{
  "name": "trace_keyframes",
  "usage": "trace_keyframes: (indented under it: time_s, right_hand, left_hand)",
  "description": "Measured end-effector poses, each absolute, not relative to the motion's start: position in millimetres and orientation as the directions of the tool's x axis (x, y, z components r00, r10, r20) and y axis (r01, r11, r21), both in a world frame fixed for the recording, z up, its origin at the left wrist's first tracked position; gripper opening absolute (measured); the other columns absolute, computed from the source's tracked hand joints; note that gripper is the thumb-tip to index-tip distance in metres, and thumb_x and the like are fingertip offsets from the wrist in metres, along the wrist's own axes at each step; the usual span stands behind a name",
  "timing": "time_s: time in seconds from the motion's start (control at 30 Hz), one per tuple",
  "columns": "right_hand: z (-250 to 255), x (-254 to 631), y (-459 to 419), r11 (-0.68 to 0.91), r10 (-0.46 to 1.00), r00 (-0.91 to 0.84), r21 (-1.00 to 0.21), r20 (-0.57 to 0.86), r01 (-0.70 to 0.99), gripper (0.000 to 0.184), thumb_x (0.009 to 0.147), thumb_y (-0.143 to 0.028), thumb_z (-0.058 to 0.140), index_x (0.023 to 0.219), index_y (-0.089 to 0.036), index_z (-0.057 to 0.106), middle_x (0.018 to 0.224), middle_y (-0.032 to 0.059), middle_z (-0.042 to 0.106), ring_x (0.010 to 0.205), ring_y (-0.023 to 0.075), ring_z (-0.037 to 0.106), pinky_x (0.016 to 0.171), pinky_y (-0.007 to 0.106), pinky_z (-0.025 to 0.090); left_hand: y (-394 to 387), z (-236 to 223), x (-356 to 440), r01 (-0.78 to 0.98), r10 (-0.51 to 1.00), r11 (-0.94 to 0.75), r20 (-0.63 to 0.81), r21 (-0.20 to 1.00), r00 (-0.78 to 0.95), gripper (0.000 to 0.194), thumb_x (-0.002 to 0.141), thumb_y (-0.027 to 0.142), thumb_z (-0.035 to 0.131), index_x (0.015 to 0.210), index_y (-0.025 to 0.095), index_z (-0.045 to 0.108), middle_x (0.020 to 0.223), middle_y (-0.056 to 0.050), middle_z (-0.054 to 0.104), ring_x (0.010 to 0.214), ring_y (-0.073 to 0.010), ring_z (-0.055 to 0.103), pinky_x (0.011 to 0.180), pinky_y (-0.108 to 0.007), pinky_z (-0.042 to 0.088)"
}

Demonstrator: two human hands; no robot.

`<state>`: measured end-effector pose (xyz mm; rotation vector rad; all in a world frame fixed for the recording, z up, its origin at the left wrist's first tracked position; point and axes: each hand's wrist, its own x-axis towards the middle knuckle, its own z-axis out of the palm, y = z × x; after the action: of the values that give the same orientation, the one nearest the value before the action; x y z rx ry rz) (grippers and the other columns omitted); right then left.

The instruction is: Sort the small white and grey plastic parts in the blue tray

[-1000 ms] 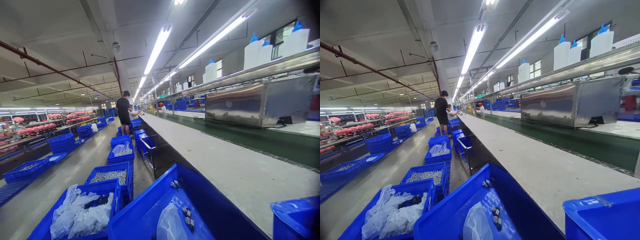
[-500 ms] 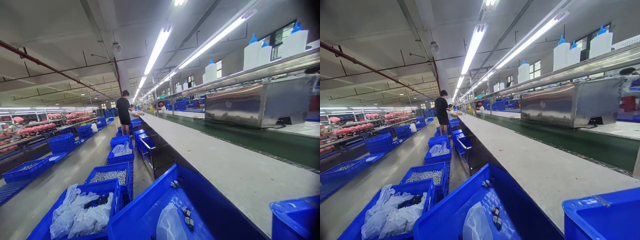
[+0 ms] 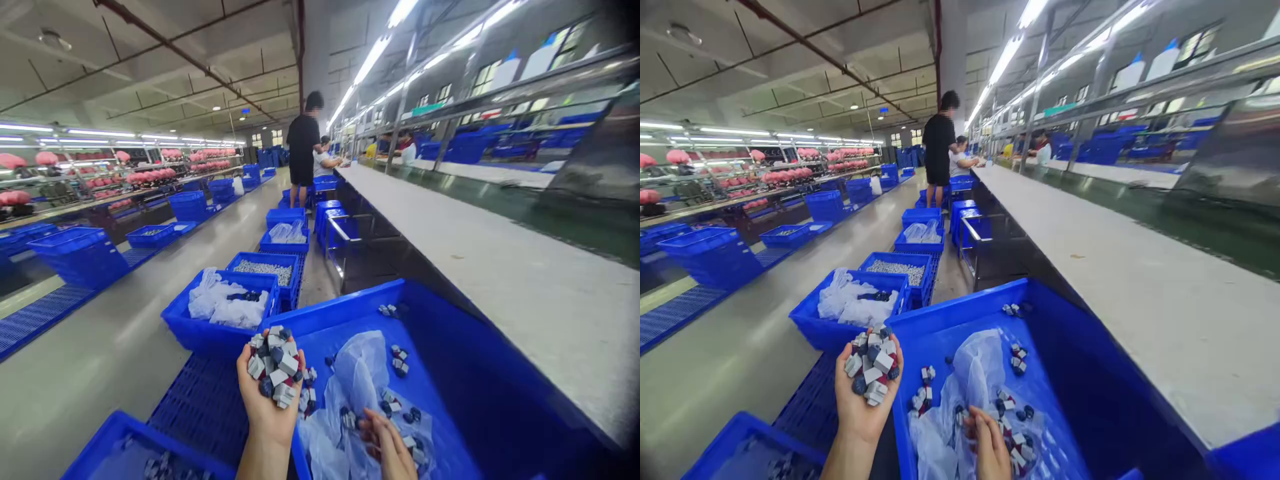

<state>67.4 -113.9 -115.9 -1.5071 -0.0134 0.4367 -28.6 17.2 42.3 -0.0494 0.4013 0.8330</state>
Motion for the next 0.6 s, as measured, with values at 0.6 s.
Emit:
trace_keyframes:
  time_s: [0.6]
  right_hand:
    - [-15.7,-14.0,-131.9,0.031,0.559,0.59,-0.726,0.582,0.687,0.029,0.079,-0.022,0.057,0.107,-0.028,0.054,0.096,0.0036,0.049,0.083,0.0136,0.053,0.068,0.024,0.047]
  left_hand:
    - [-55.9,22.9,-60.0,-0.684,0.768,0.616,-0.49,0.391,0.411,0.03,0.078,0.041,0.044,0.081,0.019,0.064,0.081,-0.002,0.067,0.073,-0.0139,0.062,0.068,-0.024,0.047]
